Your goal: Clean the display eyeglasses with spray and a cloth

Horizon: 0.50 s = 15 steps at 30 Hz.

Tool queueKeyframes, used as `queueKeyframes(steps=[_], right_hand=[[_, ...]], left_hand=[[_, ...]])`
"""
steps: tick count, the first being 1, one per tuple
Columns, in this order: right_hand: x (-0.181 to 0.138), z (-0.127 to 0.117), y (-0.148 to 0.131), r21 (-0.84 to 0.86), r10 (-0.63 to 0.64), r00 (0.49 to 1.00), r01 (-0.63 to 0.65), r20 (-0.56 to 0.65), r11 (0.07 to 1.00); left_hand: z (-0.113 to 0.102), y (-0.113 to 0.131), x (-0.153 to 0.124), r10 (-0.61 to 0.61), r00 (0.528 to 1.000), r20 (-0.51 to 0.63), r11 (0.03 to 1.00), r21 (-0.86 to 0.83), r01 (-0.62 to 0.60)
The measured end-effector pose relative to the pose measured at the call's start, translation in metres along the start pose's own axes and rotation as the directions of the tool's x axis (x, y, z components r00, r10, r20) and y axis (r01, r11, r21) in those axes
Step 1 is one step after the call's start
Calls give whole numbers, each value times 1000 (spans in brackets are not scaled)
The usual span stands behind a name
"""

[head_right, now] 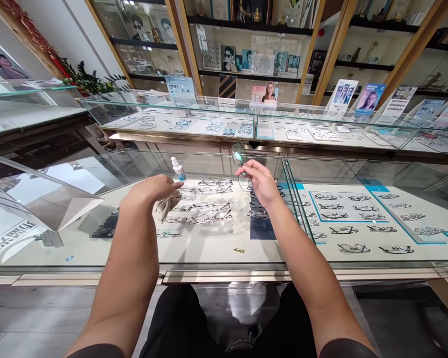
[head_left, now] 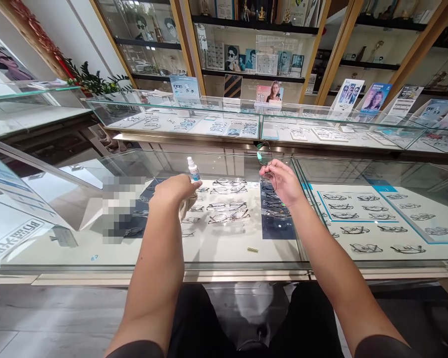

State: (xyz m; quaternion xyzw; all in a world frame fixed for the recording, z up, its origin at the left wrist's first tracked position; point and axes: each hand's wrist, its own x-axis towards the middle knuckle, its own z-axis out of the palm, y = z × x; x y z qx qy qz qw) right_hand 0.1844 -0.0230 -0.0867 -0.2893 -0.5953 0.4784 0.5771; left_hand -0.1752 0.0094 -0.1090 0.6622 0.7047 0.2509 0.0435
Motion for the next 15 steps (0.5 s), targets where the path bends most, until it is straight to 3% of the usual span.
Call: queueKeyframes(steps=[2,3,4,6,7,9,11,15], right_hand=[[0,0,-2,-3,7,1000,-7,25,1000],[-1,0,-2,-6,14,999,-14,37,1000],[-1,-1,-3,-8,20,999,-20,48,1000],[-2,-1,-5,-9,22,997,-22,68,1000],[-2,-1,-5,-7,21,996,-21,83,1000],[-3,-2,-6,-7,26,991,-25,132,1000],[-2,-3,-6,-33,47,980,-42,196,999],[-1,-9,-7,-128,88,960,-56,266,990]], left_hand=[[-2,28,-8,8,997,-75,997,77,-2],[-3,45,-13,105,979,-175,994,44,-98],[-4,63,-18,228,934,-274,972,5,-236],[-3,96,-29,428,797,-427,867,-55,-495],[-1,110,-34,481,734,-480,811,-74,-581],[5,129,-42,548,657,-518,719,-109,-686],[13,138,-47,582,637,-505,673,-139,-726],[29,138,-50,578,679,-453,684,-186,-706]])
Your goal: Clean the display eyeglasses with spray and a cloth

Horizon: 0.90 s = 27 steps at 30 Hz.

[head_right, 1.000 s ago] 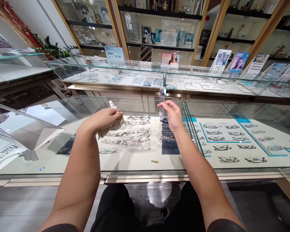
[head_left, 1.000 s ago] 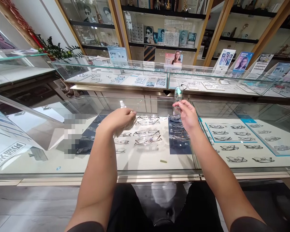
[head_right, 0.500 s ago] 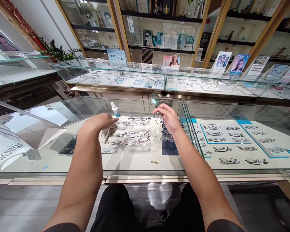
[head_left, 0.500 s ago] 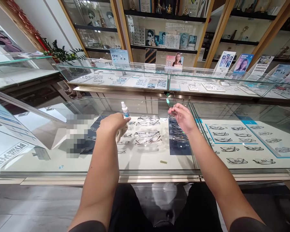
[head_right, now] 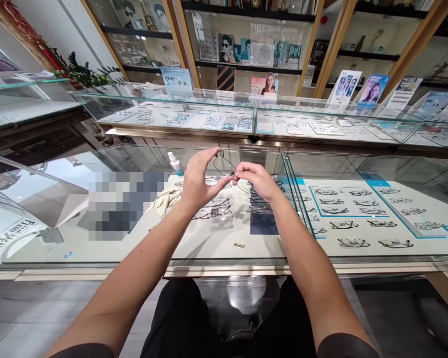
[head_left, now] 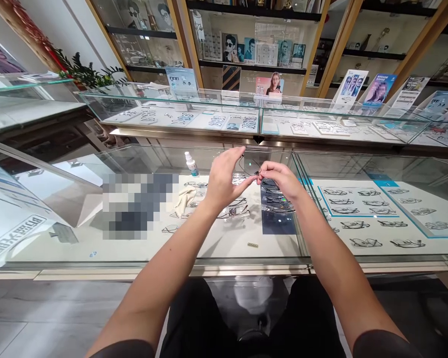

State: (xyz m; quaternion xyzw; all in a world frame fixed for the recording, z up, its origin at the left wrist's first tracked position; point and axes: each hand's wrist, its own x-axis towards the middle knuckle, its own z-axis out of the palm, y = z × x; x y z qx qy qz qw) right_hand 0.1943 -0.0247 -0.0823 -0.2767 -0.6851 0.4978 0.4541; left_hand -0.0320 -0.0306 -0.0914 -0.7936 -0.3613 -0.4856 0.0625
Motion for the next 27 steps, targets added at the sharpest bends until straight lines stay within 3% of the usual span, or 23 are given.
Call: queueKeyframes(steps=[8,11,13,15,18,21,27], right_hand=[[-1,-6,-4,-67,-32,999,31,-11,997],[-1,-3,-4,-191,-139,983,115,-117,975],[-2,1,-2,-294,-280,925,201,-257,934],[-4,6,1,-421,-428,820,258,-381,870],[-8,16,4,-621,-562,702,215,-438,754],[-9,25,6,-723,-605,675,152,-422,674],[-9,34,9,-785,-635,653,99,-412,611]], left_hand=[[5,-3,-5,-50,997,-55,999,-14,49],[6,2,-4,-95,990,-102,994,-60,90],[5,3,-3,-145,976,-164,987,-89,131],[5,3,-2,-211,949,-235,974,-134,183],[5,0,-2,-320,898,-302,942,-207,266],[5,-4,-2,-394,865,-311,914,-235,332],[8,-6,-3,-423,855,-300,901,-242,360]])
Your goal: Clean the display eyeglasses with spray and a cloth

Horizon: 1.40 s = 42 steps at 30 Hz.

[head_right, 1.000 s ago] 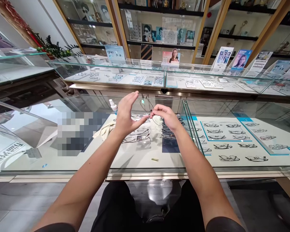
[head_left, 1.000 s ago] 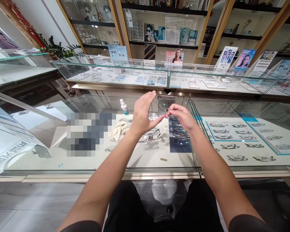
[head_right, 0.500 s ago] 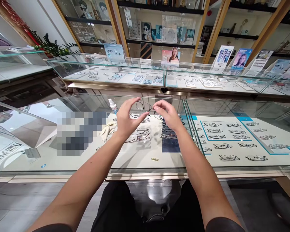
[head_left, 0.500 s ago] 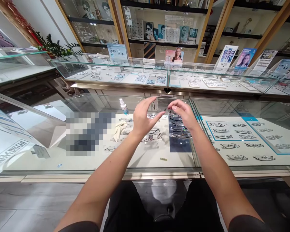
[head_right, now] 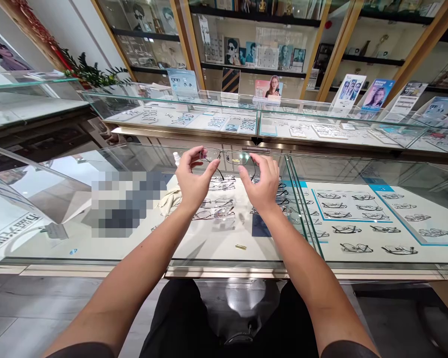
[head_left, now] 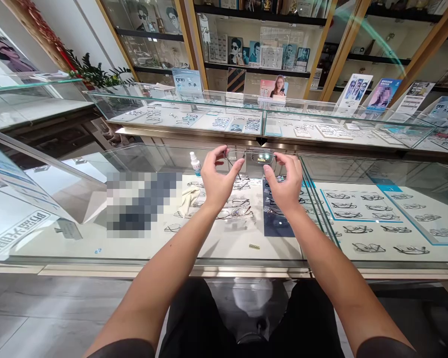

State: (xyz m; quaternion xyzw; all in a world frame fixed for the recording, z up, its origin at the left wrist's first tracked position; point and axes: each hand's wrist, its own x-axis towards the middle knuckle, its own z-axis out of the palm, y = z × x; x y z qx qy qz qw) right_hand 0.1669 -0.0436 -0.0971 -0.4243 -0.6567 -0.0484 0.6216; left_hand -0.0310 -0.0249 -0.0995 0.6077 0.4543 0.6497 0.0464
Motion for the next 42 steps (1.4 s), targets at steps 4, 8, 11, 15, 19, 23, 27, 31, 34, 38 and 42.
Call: queueKeyframes(steps=[4,8,11,15,19,23,27,31,34,38,42], right_hand=[[-3,1,-1,-1,20,999,-20,-30,1000],[-5,3,-1,35,41,999,-39,-32,999],[-7,6,-1,63,97,995,-96,-14,993],[-10,11,1,81,162,987,-162,0,984],[-13,15,4,62,178,984,-177,-10,982],[-13,17,6,89,206,978,-203,-20,975],[-12,17,7,144,248,969,-243,-18,959],[-10,18,10,230,300,954,-290,-8,929],[-10,20,13,272,327,945,-315,1,909],[-12,21,17,290,330,944,-314,-7,904],[-12,21,18,271,319,947,-301,-24,914]], left_hand=[[1,0,-1,-18,1000,2,1000,-2,18],[2,-1,-2,-12,1000,-29,1000,-18,11],[3,0,-3,4,998,-55,1000,19,-3],[6,2,-6,21,996,-86,999,50,-17],[8,3,-10,62,991,-120,997,43,-57],[9,1,-11,112,984,-138,993,38,-108],[10,-1,-10,151,979,-141,989,21,-149],[9,-4,-8,189,974,-124,982,3,-190],[9,-6,-7,194,974,-116,980,-15,-197],[10,-10,-7,157,981,-115,984,-72,-166],[10,-10,-7,134,985,-112,983,-112,-147]])
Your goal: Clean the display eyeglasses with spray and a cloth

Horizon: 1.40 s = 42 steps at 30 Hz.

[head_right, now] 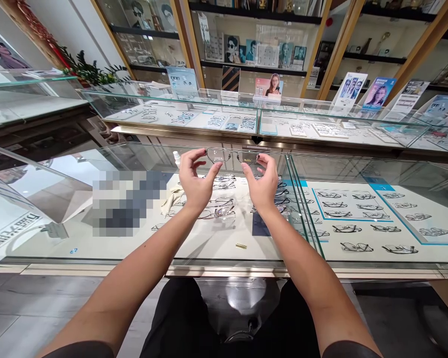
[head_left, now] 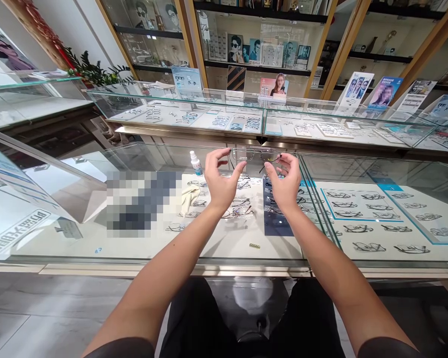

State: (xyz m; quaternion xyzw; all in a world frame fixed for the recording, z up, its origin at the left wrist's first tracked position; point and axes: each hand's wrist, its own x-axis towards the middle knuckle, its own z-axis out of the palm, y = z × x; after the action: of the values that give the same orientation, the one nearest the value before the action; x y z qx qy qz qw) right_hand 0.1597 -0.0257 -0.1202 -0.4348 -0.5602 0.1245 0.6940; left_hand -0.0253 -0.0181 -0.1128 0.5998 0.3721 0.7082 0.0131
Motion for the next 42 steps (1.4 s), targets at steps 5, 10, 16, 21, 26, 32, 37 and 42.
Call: queueKeyframes(steps=[5,10,16,21,26,32,37,42], right_hand=[[0,-1,-1,-66,-48,999,47,-10,997],[1,-3,-3,-129,-131,991,127,-20,983],[1,-4,-6,-148,-150,989,145,-22,978],[2,-5,-7,-161,-164,986,158,-23,974],[2,-6,-8,-163,-179,983,173,-26,971],[3,-7,-10,-146,-154,988,150,-19,978],[3,-6,-7,-131,-120,993,121,16,984],[3,-5,-2,-121,-81,996,86,43,989]], left_hand=[[-1,2,0,-27,1000,12,999,21,27],[0,1,-1,-108,993,46,994,-3,108],[1,-2,-2,-183,981,65,981,-60,187],[1,-5,-2,-216,973,79,972,-72,222],[2,-6,-2,-221,971,89,972,-65,227],[2,-6,-2,-233,968,90,970,-51,239],[0,-4,-2,-156,987,41,988,27,155],[-2,2,-1,-60,998,-2,997,50,60]])
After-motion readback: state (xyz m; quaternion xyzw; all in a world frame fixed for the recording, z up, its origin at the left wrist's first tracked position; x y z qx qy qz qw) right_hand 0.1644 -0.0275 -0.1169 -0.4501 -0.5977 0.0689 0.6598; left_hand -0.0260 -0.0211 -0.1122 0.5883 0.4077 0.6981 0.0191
